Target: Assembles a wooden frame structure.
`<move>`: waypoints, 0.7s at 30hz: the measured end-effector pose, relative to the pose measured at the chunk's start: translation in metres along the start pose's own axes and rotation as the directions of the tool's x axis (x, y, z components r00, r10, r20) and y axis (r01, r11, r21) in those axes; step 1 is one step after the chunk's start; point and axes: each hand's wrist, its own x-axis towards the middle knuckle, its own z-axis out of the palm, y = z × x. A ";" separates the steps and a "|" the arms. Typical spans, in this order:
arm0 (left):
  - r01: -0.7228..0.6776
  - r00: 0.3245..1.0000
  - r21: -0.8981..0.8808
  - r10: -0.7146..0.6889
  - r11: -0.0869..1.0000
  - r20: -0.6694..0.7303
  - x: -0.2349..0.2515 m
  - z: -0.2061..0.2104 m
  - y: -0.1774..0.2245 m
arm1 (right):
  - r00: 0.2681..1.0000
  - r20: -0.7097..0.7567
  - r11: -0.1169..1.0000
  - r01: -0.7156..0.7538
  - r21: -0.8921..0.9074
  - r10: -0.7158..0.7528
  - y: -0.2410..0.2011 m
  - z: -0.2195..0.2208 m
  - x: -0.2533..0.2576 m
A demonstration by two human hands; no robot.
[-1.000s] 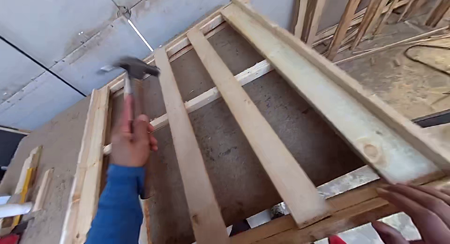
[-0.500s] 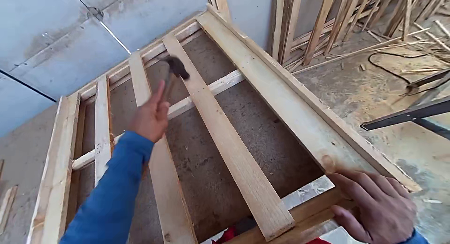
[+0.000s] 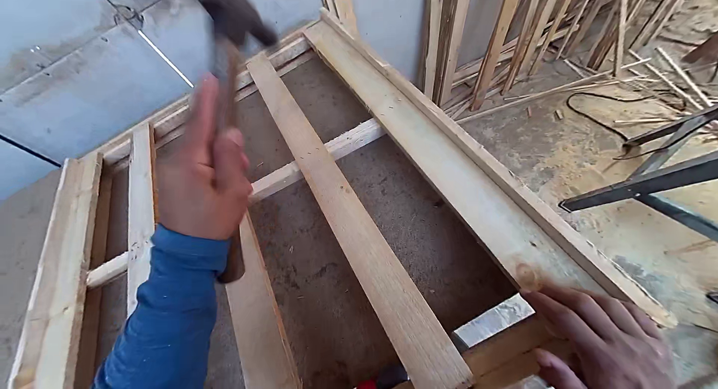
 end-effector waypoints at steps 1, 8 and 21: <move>-0.100 0.984 -0.041 0.093 0.994 -0.152 0.006 0.000 0.011 | 1.000 0.007 1.000 0.009 -0.007 -0.009 0.002 0.001 -0.001; 0.295 0.853 0.299 -0.391 0.907 0.346 -0.018 0.083 -0.011 | 0.998 0.004 0.998 0.059 0.033 -0.059 0.005 0.007 0.014; 0.559 0.743 0.297 -0.627 0.774 0.233 -0.037 0.093 0.015 | 0.951 -0.006 0.877 0.287 0.385 -0.309 0.046 -0.005 0.030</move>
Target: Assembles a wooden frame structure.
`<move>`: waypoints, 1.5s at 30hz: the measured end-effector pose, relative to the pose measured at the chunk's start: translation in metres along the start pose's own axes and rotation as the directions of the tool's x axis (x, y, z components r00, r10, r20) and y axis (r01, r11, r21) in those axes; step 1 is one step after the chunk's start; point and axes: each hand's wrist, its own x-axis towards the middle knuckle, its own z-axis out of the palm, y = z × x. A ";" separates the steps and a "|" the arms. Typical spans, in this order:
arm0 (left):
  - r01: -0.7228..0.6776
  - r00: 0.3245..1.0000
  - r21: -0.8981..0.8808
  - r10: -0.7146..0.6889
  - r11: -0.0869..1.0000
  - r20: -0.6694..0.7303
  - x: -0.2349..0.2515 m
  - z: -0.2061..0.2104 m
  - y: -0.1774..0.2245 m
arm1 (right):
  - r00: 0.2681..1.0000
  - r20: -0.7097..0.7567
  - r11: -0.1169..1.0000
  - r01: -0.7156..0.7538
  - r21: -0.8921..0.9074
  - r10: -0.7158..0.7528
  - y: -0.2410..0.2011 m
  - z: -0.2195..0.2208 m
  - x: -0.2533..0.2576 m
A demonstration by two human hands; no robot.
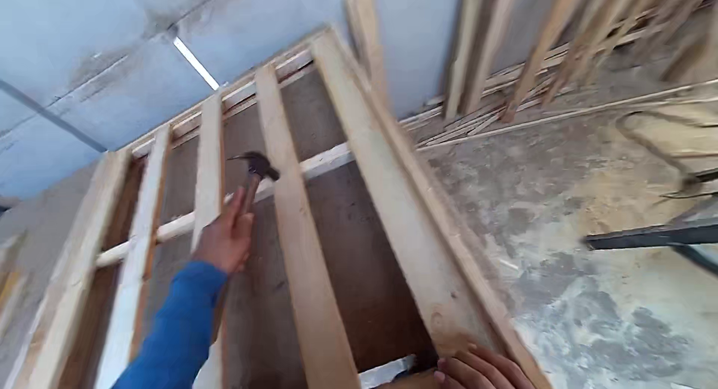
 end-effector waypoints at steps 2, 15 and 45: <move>-0.120 0.991 -0.143 0.109 0.982 -0.083 -0.024 -0.001 0.013 | 0.992 -0.116 0.998 -0.052 -0.023 0.049 0.016 -0.013 -0.009; -0.450 0.882 0.053 0.453 0.892 -0.127 0.027 0.053 0.123 | 0.969 -0.201 0.979 -0.170 -0.116 0.145 0.028 -0.006 0.005; -0.455 0.845 0.146 0.478 0.878 -0.241 0.020 0.043 0.196 | 0.955 -0.198 0.972 -0.231 -0.031 0.221 0.034 0.005 0.017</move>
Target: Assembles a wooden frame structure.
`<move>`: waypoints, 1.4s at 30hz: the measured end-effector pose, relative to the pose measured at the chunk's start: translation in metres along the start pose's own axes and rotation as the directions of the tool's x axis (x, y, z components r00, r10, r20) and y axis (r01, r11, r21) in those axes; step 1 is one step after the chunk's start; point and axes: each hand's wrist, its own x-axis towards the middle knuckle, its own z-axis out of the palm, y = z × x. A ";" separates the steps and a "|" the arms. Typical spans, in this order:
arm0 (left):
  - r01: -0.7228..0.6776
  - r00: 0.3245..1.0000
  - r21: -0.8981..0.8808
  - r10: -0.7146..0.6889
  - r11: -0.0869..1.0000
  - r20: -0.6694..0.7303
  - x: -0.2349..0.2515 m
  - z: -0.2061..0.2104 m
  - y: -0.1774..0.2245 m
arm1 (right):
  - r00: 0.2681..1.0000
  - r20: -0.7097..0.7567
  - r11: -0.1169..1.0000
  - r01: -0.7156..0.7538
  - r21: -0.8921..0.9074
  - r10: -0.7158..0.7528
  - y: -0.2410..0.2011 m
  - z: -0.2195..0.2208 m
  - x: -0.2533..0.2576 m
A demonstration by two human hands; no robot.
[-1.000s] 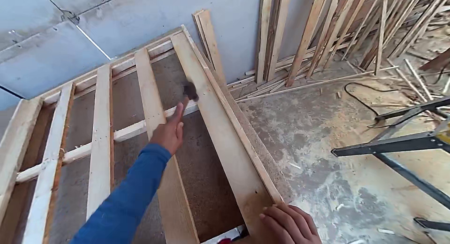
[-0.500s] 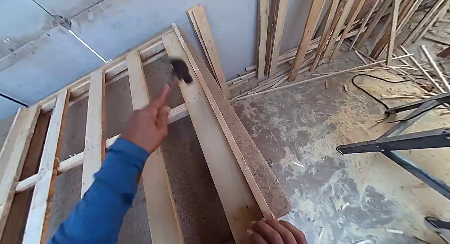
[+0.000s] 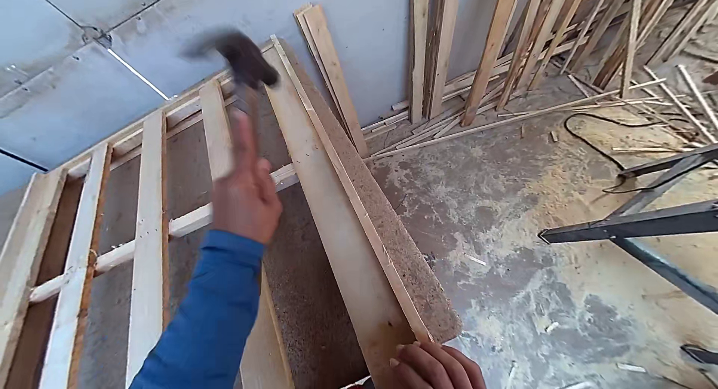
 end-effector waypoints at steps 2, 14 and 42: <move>0.096 0.941 0.055 -0.108 0.994 0.320 0.005 0.021 -0.006 | 1.000 -0.021 1.000 0.015 0.002 -0.015 -0.001 -0.004 -0.002; 0.283 0.834 0.027 -0.260 0.959 0.487 0.030 0.007 0.010 | 0.988 -0.103 0.924 -0.067 0.377 0.114 0.011 -0.003 0.002; 0.490 0.782 -0.432 -0.601 0.757 -0.167 -0.424 -0.024 0.096 | 0.908 -0.307 0.742 0.411 0.530 -0.284 0.051 0.000 0.021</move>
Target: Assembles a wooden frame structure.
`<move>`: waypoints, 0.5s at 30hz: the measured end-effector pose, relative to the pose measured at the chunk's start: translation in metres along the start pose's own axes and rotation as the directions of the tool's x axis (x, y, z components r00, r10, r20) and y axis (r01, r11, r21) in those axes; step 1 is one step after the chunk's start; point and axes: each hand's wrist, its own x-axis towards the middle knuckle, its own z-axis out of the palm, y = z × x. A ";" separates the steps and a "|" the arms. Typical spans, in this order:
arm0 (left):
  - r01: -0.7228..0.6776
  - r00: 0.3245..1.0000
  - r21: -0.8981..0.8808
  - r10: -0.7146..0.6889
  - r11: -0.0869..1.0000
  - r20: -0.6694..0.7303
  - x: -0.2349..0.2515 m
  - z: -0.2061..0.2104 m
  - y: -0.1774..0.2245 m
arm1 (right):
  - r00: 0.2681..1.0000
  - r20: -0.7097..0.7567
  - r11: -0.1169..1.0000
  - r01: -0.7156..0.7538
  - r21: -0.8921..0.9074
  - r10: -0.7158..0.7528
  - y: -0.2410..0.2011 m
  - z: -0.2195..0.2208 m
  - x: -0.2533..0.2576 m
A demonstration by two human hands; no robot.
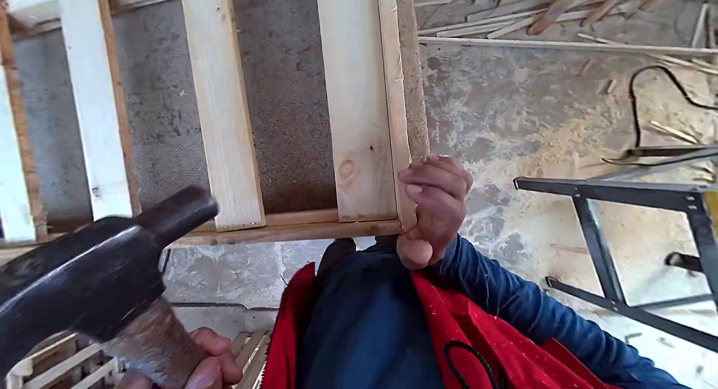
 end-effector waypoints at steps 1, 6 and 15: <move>-0.048 0.999 -0.019 0.047 0.999 -0.021 0.003 0.005 0.010 | 1.000 -0.019 1.000 0.009 0.016 -0.008 0.009 0.003 0.004; -0.199 0.978 0.173 0.184 0.965 0.100 0.018 0.062 0.046 | 0.997 -0.075 0.996 -0.010 0.084 0.016 0.037 0.013 0.024; -0.209 0.976 0.141 0.196 0.968 0.097 0.021 0.068 0.072 | 0.994 -0.082 0.991 -0.057 0.125 0.067 0.039 0.012 0.021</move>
